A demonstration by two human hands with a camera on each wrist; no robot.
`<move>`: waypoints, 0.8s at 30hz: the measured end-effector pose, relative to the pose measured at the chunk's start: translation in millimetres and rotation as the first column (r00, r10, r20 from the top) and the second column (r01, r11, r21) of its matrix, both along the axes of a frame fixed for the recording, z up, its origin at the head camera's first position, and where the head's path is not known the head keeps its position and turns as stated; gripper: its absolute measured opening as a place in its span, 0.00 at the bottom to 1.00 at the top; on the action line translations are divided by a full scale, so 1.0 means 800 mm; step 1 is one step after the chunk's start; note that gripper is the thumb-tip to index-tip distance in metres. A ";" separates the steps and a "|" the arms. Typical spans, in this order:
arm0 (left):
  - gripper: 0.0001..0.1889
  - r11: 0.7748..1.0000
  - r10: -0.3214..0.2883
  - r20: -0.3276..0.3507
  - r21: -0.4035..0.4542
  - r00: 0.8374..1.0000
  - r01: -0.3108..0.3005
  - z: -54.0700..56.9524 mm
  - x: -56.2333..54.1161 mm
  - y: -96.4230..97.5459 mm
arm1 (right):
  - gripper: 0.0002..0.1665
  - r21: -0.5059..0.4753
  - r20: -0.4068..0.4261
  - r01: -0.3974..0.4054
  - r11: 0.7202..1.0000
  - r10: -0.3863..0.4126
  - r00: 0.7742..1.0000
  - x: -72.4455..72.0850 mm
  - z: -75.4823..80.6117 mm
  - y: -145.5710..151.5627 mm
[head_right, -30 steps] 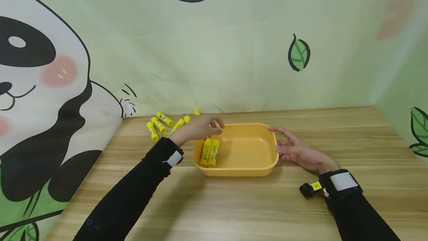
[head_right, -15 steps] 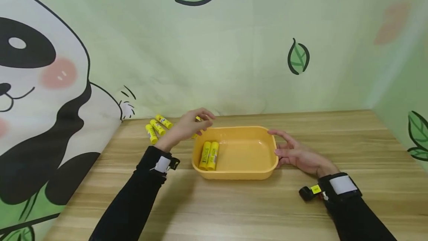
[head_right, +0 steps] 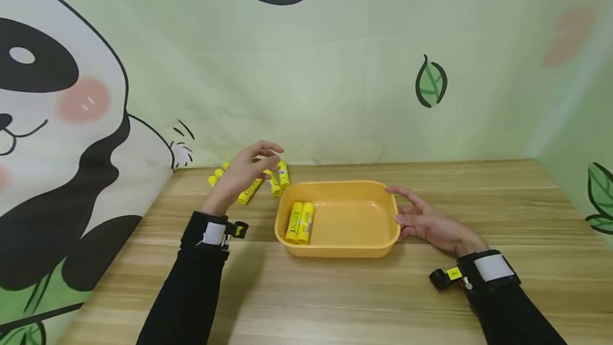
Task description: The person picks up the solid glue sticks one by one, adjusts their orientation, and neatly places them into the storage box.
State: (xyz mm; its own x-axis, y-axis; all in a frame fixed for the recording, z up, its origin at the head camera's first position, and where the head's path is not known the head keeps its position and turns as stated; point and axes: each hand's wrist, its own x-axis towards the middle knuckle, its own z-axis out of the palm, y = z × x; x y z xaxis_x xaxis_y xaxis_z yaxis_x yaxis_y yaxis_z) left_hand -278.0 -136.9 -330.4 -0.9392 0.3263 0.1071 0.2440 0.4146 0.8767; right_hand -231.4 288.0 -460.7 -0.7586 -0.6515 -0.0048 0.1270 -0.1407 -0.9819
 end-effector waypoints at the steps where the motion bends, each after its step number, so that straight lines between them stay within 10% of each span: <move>1: 0.16 1.000 0.005 0.002 0.005 1.000 -0.005 0.000 -0.001 -0.003 | 0.36 0.000 0.000 0.000 1.000 0.000 1.000 0.000 0.000 -0.001; 12: 0.19 0.989 0.144 0.003 0.013 0.990 -0.144 -0.002 -0.008 -0.042 | 0.36 -0.002 -0.021 -0.003 1.000 0.003 1.000 0.001 -0.001 -0.001; 24: 0.20 0.933 0.353 0.022 0.068 0.935 -0.354 -0.026 -0.029 -0.098 | 0.36 0.014 -0.017 0.005 1.000 -0.005 1.000 0.000 0.001 -0.001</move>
State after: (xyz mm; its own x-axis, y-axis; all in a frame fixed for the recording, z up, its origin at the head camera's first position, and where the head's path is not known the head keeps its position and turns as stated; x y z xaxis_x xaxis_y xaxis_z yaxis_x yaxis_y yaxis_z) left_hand -301.0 -215.6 -351.0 -0.9935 -0.0353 0.1081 0.0842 0.4099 0.9082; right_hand -231.6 287.0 -460.2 -0.7620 -0.6476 -0.0005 0.1094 -0.1280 -0.9857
